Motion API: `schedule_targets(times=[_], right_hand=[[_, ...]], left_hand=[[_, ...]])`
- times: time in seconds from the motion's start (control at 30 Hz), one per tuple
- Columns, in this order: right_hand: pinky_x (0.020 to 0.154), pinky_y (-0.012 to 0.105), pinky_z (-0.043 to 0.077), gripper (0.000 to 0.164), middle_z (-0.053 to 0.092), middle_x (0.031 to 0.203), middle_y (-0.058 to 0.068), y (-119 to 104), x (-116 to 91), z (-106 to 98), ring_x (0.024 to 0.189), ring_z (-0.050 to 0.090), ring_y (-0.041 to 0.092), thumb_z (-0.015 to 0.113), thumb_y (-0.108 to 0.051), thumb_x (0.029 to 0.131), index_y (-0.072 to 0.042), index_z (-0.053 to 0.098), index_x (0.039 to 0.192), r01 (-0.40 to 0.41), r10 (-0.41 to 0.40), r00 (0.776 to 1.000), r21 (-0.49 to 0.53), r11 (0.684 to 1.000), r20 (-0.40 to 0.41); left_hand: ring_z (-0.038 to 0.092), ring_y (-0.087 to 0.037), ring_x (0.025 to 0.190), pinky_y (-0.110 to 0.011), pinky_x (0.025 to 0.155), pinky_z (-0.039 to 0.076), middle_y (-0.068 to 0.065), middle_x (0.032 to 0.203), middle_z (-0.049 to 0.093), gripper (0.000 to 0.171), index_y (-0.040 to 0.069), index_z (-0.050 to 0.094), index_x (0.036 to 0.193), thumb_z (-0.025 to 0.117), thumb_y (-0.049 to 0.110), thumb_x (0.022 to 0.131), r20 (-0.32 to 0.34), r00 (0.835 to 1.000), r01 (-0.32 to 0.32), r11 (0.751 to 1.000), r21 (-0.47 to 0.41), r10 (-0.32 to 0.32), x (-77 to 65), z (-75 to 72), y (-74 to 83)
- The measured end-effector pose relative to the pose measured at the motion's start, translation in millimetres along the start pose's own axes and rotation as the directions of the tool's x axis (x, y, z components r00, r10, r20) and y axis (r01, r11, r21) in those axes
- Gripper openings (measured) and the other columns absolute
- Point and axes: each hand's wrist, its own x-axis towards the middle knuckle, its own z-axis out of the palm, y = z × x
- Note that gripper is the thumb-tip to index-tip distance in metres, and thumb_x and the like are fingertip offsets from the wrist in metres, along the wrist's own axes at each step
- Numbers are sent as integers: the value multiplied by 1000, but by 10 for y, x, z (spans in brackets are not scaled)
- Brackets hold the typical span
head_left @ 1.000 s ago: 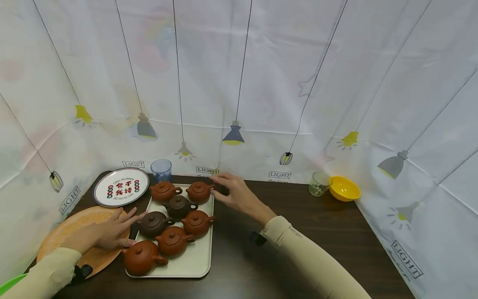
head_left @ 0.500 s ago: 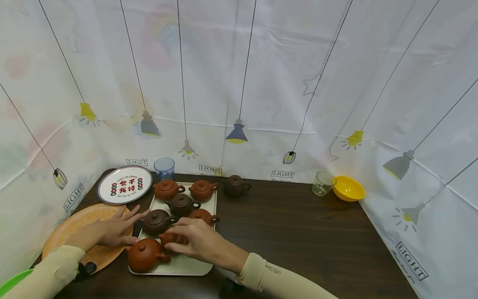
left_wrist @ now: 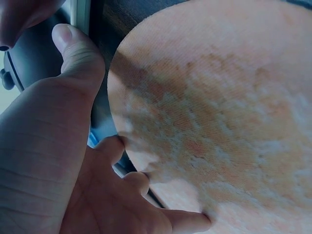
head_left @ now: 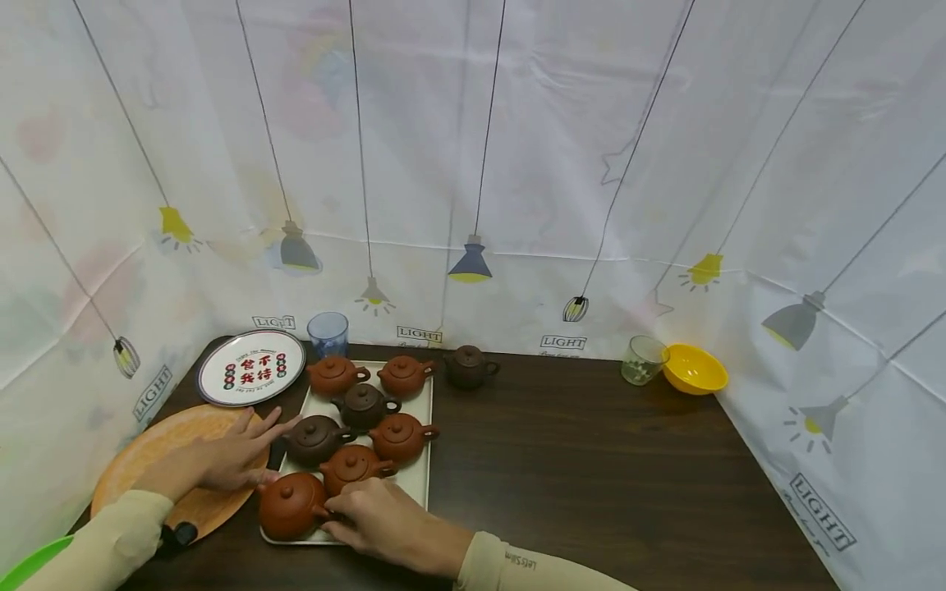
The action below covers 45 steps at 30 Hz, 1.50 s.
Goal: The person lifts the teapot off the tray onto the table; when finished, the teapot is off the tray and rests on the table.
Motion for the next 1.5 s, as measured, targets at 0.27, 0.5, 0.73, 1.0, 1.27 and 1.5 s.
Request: schedule_targets(times=[0.27, 0.5, 0.73, 1.0, 1.27, 1.5], right_hand=[[64, 1, 42, 16, 75, 83, -12, -50, -13, 45, 68, 62, -10, 72, -26, 105, -19, 81, 93, -41, 41, 999, 0, 999, -11], [56, -2, 32, 17, 69, 75, -7, -88, 13, 63, 60, 50, -11, 71, -15, 104, -14, 80, 90, -29, 30, 999, 46, 999, -40], [56, -3, 31, 20, 65, 70, -5, -84, 1, 75, 57, 51, -9, 71, -13, 104, -13, 77, 84, -20, 24, 996, 51, 999, -83], [56, -3, 32, 20, 66, 70, -4, -95, 16, 33, 57, 53, -7, 72, -13, 103, -12, 77, 84, -9, 17, 993, 70, 997, -113], [64, -1, 41, 19, 68, 76, 0, -10, -41, -166, 65, 65, 0, 70, -10, 105, -9, 76, 86, 35, -8, 984, 146, 989, -181], [61, 1, 42, 11, 71, 78, 2, 239, -223, -508, 66, 64, 1, 71, -6, 103, -7, 80, 96, -24, 58, 978, 174, 984, -198]], left_hand=[[-1, -70, 156, -104, 89, 7, -27, 178, 12, 92, 41, 16, 171, 63, 68, 97, 5, 1000, 4, 1000, 4, -4, 5, 52, -3], [0, -70, 156, -104, 90, 8, -31, 176, 13, 91, 33, 18, 172, 66, 60, 99, 1, 1000, 28, 999, 24, -28, -28, 18, 45], [-4, -68, 157, -104, 91, 4, -30, 177, 9, 92, 37, 15, 172, 65, 61, 99, 5, 1000, 22, 1000, -11, -22, -46, 28, 71], [-4, -68, 157, -104, 91, 4, -31, 177, 9, 92, 34, 15, 172, 66, 58, 99, 12, 1000, 28, 1000, -7, -28, -46, -6, 73], [-4, -67, 158, -104, 92, 5, -29, 178, 8, 94, 34, 14, 173, 66, 61, 99, 19, 999, 39, 999, 5, -40, -28, -6, 56], [-5, -69, 157, -104, 91, 4, -30, 177, 9, 95, 33, 16, 172, 66, 63, 97, 2, 999, 36, 999, 1, -36, -23, 6, 56]])
